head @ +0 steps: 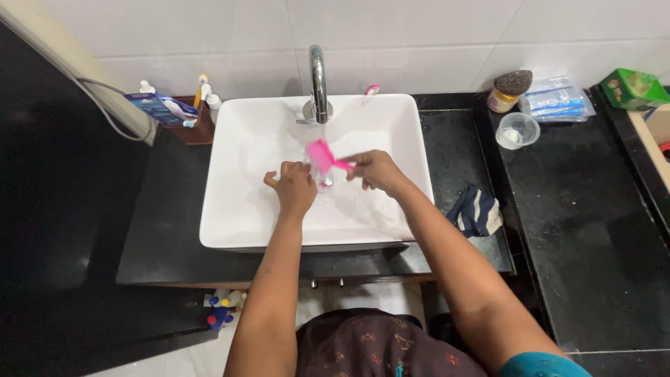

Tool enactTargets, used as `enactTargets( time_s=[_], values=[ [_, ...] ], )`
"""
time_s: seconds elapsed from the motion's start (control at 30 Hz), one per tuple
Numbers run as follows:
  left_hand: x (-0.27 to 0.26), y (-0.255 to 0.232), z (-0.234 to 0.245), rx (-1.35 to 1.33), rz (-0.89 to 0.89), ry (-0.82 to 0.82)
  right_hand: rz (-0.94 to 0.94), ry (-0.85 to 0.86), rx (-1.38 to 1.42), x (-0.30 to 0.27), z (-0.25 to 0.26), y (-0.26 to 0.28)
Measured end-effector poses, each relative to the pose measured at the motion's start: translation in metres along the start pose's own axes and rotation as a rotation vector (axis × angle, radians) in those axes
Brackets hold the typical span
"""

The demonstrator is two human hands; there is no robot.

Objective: The person washes a pink brush and cleans the surface of a white sink using their hands and a brush under running water.

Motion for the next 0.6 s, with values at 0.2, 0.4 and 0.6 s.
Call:
enactTargets(
  time_s=[0.2, 0.4, 0.6],
  values=[
    [0.002, 0.004, 0.001, 0.054, 0.032, 0.010, 0.041, -0.011, 0.023, -0.001, -0.003, -0.005],
    [-0.001, 0.006, -0.004, 0.047, 0.020, 0.008, 0.041, -0.063, -0.063, -0.006, -0.002, -0.008],
    [0.003, -0.001, 0.006, 0.084, 0.078, 0.093, -0.016, -0.071, -0.048, -0.009, 0.002, -0.016]
  ],
)
Point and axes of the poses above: each hand's wrist, its own x-axis towards the middle knuckle, its own z-axis out of the back of the hand, y = z × x, the point moved 2 cm from there along x, towards the middle knuckle, and after that the axes turned 12 degrees about -y, right-handed, at the moved point
